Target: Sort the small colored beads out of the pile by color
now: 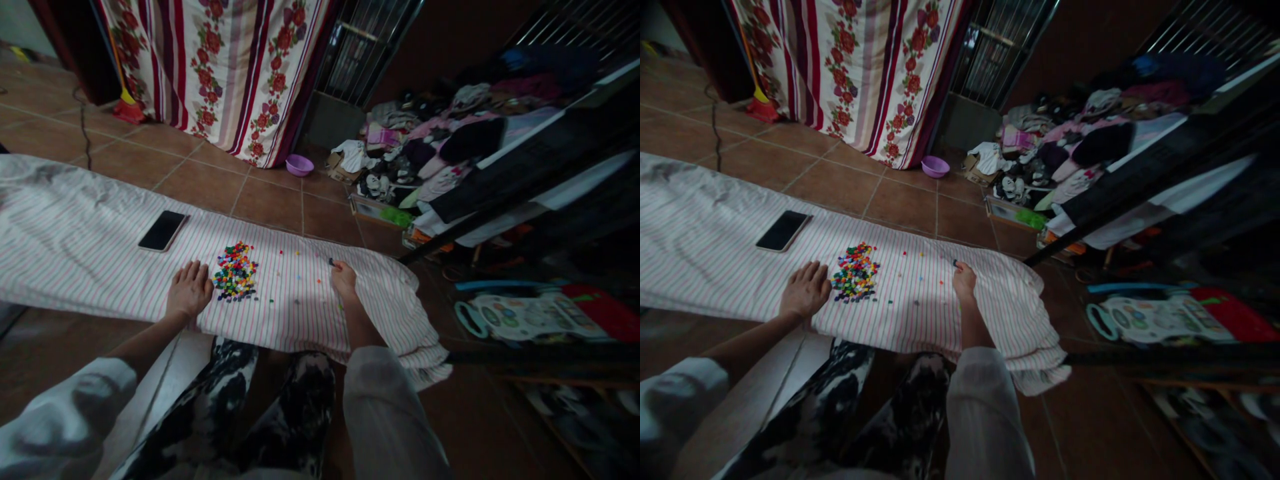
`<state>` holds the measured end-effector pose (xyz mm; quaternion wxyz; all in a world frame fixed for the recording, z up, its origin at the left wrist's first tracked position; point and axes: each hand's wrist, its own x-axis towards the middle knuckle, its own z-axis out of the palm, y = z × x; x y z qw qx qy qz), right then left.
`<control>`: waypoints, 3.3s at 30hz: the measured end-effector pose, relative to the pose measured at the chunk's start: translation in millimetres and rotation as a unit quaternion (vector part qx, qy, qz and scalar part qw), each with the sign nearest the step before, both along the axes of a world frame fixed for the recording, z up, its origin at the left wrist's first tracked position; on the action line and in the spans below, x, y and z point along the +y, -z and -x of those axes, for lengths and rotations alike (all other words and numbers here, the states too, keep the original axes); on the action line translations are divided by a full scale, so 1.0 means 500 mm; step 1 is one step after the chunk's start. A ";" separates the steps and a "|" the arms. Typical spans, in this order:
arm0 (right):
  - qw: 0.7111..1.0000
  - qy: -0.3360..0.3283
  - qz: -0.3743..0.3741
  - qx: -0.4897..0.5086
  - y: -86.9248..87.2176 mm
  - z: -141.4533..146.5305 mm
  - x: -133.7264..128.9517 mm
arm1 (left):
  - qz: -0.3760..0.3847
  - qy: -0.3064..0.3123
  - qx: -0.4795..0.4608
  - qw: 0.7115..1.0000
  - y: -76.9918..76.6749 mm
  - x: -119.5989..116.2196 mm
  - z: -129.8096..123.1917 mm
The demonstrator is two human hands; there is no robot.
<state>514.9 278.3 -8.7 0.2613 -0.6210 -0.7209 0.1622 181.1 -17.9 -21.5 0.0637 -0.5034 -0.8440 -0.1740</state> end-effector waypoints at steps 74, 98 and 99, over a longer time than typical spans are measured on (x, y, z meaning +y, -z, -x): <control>0.991 -0.116 -0.021 -0.058 -0.014 0.204 -0.086 | 0.004 0.006 0.041 0.999 0.009 0.000 0.002; 0.978 -0.101 0.002 -0.184 -0.005 0.137 -0.022 | -0.012 -0.004 0.035 0.999 0.015 0.003 0.003; 0.978 -0.102 0.001 -0.182 -0.007 0.137 -0.021 | -0.010 -0.003 0.033 0.999 0.014 0.003 0.003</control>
